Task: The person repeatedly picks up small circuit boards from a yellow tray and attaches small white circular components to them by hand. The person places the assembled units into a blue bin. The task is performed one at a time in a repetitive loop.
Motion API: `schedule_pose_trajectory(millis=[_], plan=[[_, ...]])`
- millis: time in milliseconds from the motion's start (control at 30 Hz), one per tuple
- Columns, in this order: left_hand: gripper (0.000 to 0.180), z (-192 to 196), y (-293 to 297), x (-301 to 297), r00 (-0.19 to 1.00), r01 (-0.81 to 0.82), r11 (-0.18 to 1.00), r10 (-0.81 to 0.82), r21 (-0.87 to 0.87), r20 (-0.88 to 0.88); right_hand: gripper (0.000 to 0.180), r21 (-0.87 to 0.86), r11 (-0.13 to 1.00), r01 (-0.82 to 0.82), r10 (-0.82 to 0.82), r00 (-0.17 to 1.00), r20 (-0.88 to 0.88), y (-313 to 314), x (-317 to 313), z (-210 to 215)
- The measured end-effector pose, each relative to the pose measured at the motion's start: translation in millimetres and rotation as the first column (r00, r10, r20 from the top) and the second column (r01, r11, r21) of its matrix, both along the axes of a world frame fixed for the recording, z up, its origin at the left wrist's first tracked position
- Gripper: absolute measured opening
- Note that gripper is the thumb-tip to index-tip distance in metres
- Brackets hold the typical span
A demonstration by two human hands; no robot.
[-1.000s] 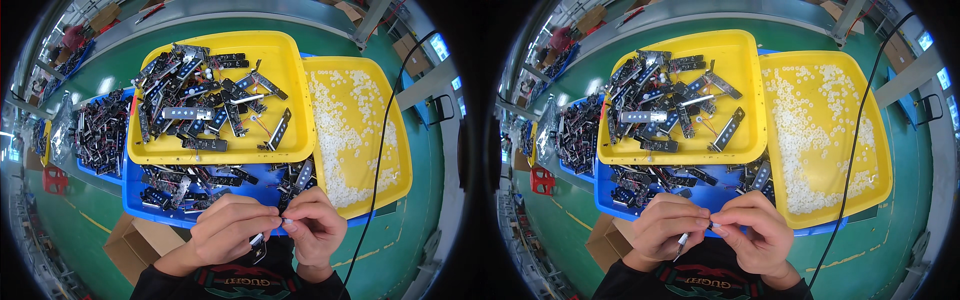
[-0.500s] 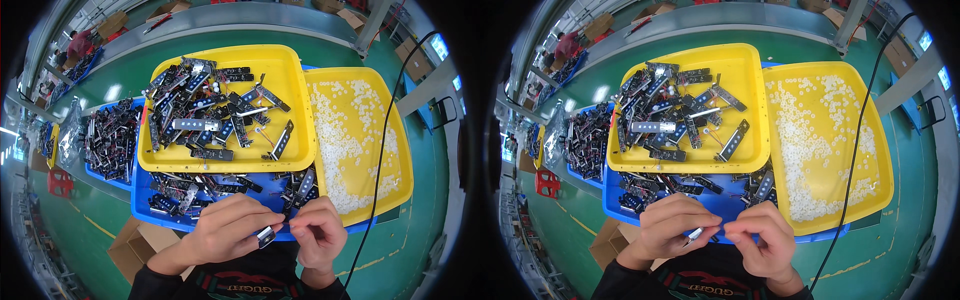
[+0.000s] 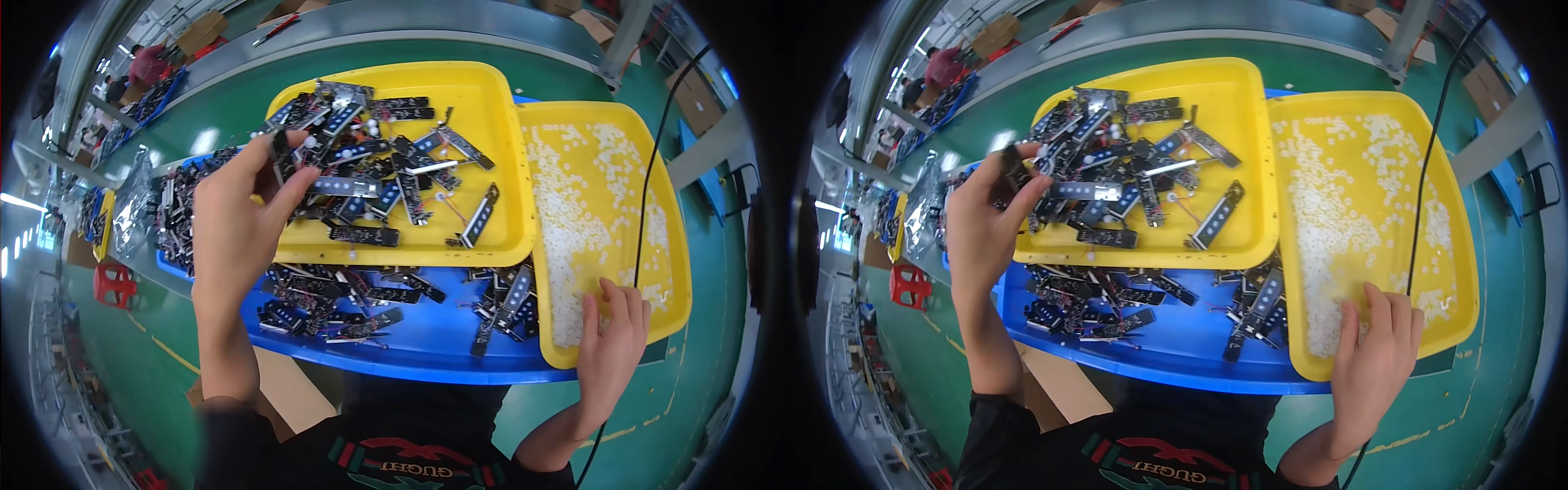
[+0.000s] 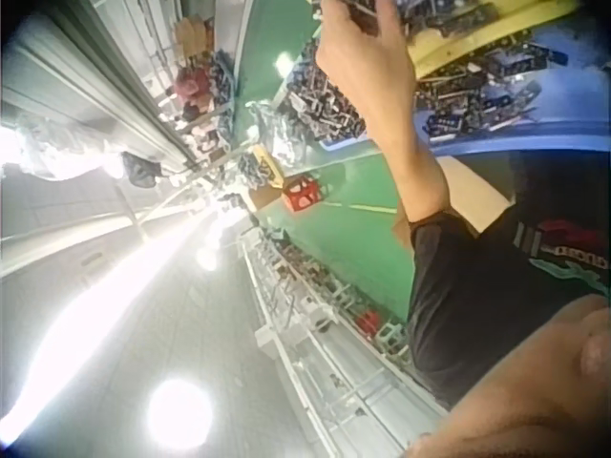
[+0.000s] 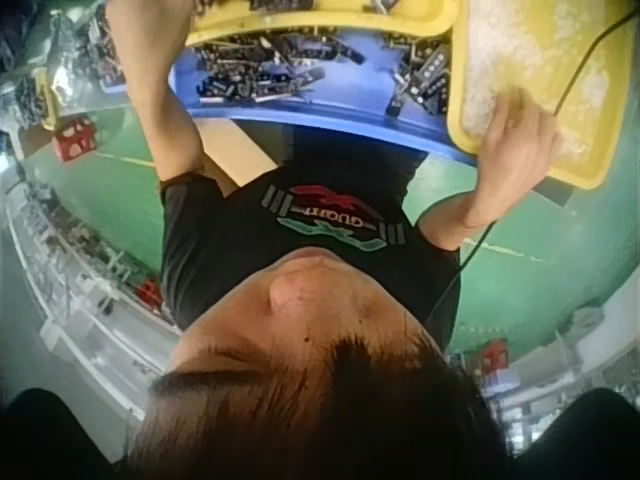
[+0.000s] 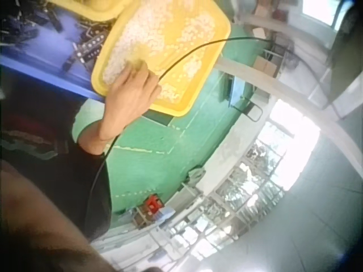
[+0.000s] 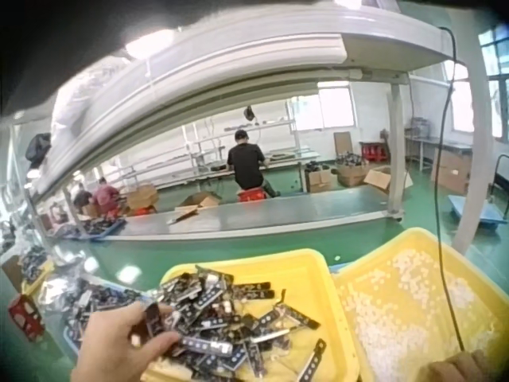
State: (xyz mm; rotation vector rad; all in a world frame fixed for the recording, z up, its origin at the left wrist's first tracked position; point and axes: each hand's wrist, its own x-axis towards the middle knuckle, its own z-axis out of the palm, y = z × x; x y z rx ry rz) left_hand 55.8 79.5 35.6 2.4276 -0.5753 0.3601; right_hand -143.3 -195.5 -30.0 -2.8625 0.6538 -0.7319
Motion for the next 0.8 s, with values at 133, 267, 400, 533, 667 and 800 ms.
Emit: schedule_pose_trajectory(millis=[133,267,400,533,667,800], plan=[[0.036,-7,11,24,0.993,-0.026,0.932,-0.016,0.361,0.114,0.024,0.032,0.999,0.005,-0.002,0.997,-0.081,5,4,-2],[0.050,-14,7,11,0.983,0.117,0.956,-0.150,0.271,0.103,0.018,0.122,0.990,-0.066,0.081,0.989,-0.120,1,2,-2],[0.049,-16,-4,-13,0.891,0.144,0.964,-0.224,0.223,0.395,0.016,0.161,0.985,-0.060,0.080,0.989,-0.121,2,3,2],[0.019,-40,-12,-60,0.831,0.476,0.852,-0.517,0.220,0.205,0.017,0.105,0.990,-0.092,0.100,0.993,-0.070,5,10,2],[0.020,-68,-13,-71,0.839,0.443,0.737,-0.541,0.510,0.053,0.020,0.094,0.990,-0.108,0.117,0.989,-0.094,4,10,2],[0.020,-84,-10,-67,0.864,0.353,0.695,-0.499,0.627,0.066,0.024,0.126,0.980,-0.152,0.168,0.978,-0.127,1,8,3]])
